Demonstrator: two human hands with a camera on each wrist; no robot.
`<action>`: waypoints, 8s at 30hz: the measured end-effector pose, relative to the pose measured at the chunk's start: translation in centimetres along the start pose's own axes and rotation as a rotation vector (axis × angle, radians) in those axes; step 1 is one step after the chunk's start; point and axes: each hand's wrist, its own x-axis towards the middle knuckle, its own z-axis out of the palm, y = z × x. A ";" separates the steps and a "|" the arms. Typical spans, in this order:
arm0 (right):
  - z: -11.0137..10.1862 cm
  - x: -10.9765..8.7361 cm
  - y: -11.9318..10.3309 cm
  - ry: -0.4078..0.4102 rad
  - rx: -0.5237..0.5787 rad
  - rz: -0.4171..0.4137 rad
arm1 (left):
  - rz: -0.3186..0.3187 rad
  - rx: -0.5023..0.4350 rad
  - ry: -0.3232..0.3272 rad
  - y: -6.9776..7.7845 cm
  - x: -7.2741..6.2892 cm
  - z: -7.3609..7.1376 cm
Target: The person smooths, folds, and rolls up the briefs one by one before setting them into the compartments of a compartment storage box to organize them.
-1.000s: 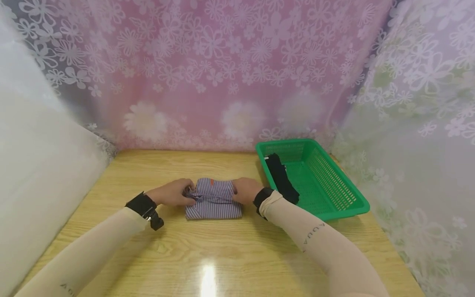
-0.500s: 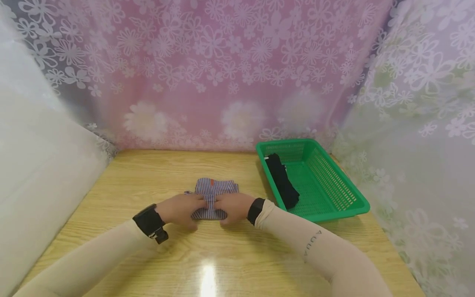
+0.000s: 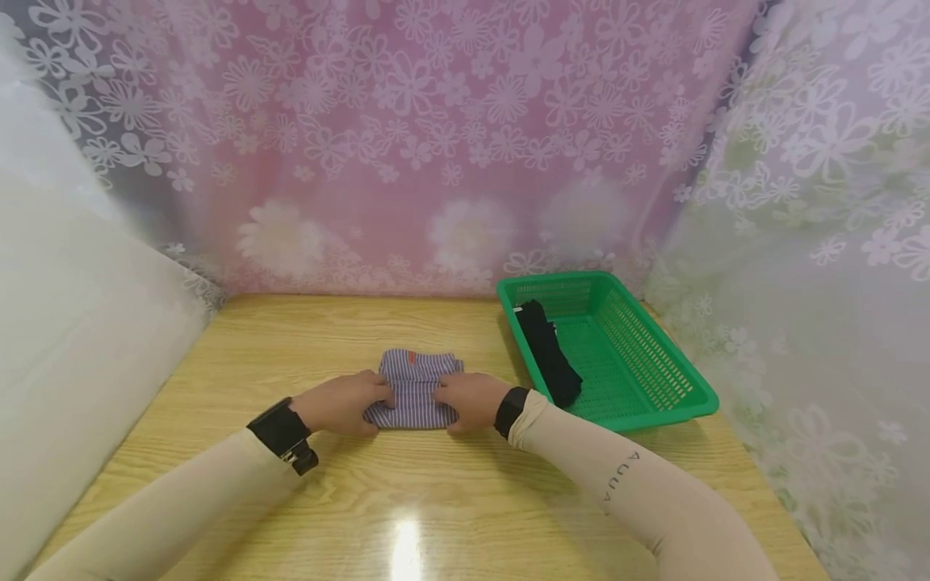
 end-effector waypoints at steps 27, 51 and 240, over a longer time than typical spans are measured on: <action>-0.5 1.3 -1.6 0.100 -0.009 -0.030 | 0.018 0.116 0.084 2.3 0.5 0.5; -3.6 2.0 1.4 -0.081 0.396 0.180 | -0.155 -0.559 -0.044 -2.6 0.4 -0.8; -7.3 -9.0 11.1 -0.253 0.413 0.915 | -0.490 -0.314 0.161 -6.8 4.8 -4.6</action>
